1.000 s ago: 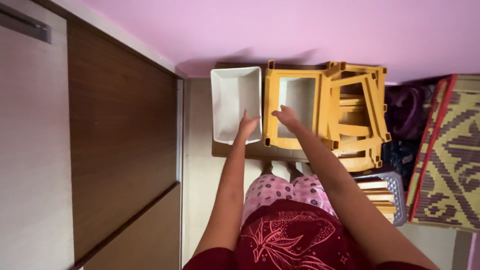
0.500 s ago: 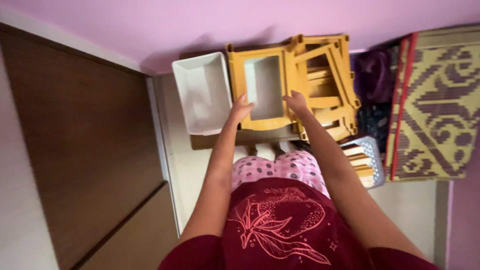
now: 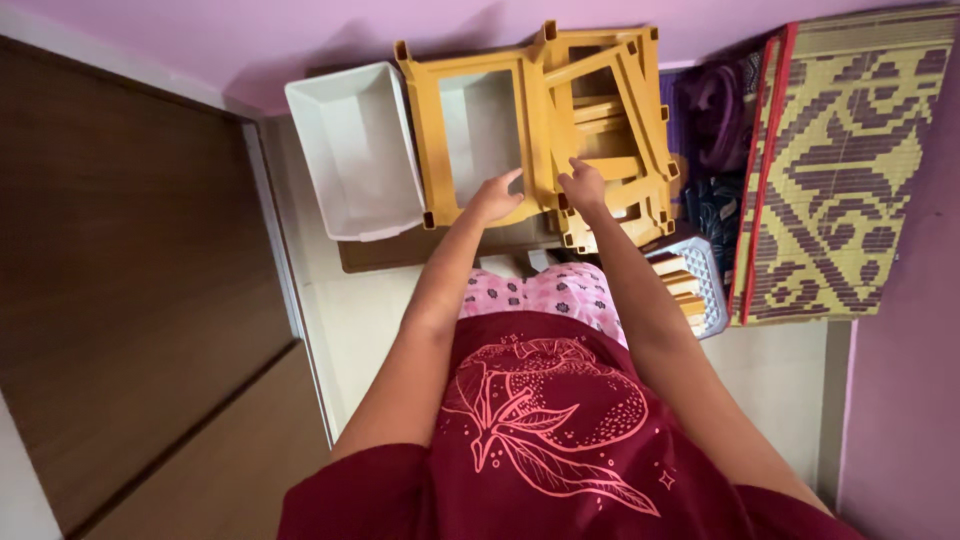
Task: The person assembles a modular storage unit by inserting yellow plastic corner connectors into white rectangular bins and stacking them. They repeatedly pick up connectors, align them with the bin corners, and press them into place, then stack additional bins on top.
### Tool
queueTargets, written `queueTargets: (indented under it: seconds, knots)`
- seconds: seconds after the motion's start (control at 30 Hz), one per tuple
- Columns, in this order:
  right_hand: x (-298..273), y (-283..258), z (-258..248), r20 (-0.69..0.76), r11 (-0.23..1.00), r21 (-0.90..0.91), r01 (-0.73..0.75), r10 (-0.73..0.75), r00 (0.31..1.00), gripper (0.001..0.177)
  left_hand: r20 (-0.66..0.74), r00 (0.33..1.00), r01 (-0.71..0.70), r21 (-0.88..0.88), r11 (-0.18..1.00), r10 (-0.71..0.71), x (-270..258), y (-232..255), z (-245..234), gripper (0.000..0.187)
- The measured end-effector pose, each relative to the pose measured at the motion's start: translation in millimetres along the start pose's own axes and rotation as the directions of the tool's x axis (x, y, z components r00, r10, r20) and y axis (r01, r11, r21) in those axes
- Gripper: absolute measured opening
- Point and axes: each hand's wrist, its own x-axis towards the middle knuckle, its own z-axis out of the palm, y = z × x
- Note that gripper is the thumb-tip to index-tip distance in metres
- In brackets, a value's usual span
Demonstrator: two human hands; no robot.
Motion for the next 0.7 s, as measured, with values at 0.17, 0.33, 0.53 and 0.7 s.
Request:
queueTargets:
  seconds: [0.17, 0.33, 0.53, 0.7]
  knots:
    - [-11.6, -4.3, -8.2, 0.159, 0.996, -0.039, -0.081, 0.087, 0.983, 0.063, 0.146, 0.984, 0.094, 0.092, 0.991, -0.106, 3.6, 9.9, 22.1, 0.075]
    - [-17.4, 5.6, 0.2, 0.341, 0.999, -0.025, -0.042, 0.048, 0.939, 0.057, 0.169, 0.984, 0.02, 0.212, 0.977, -0.057, -2.1, 6.9, 38.7, 0.072]
    - [-10.5, 42.1, 23.7, 0.281, 0.988, -0.078, 0.131, -0.104, 0.954, 0.062, 0.238, 0.964, 0.031, 0.332, 0.943, -0.116, -7.3, -2.6, 63.4, 0.075]
    - [-5.9, 52.8, 29.9, 0.236, 0.958, -0.149, 0.245, -0.206, 0.95, 0.05, 0.301, 0.94, 0.023, 0.414, 0.91, -0.161, -4.9, -2.5, 78.1, 0.085]
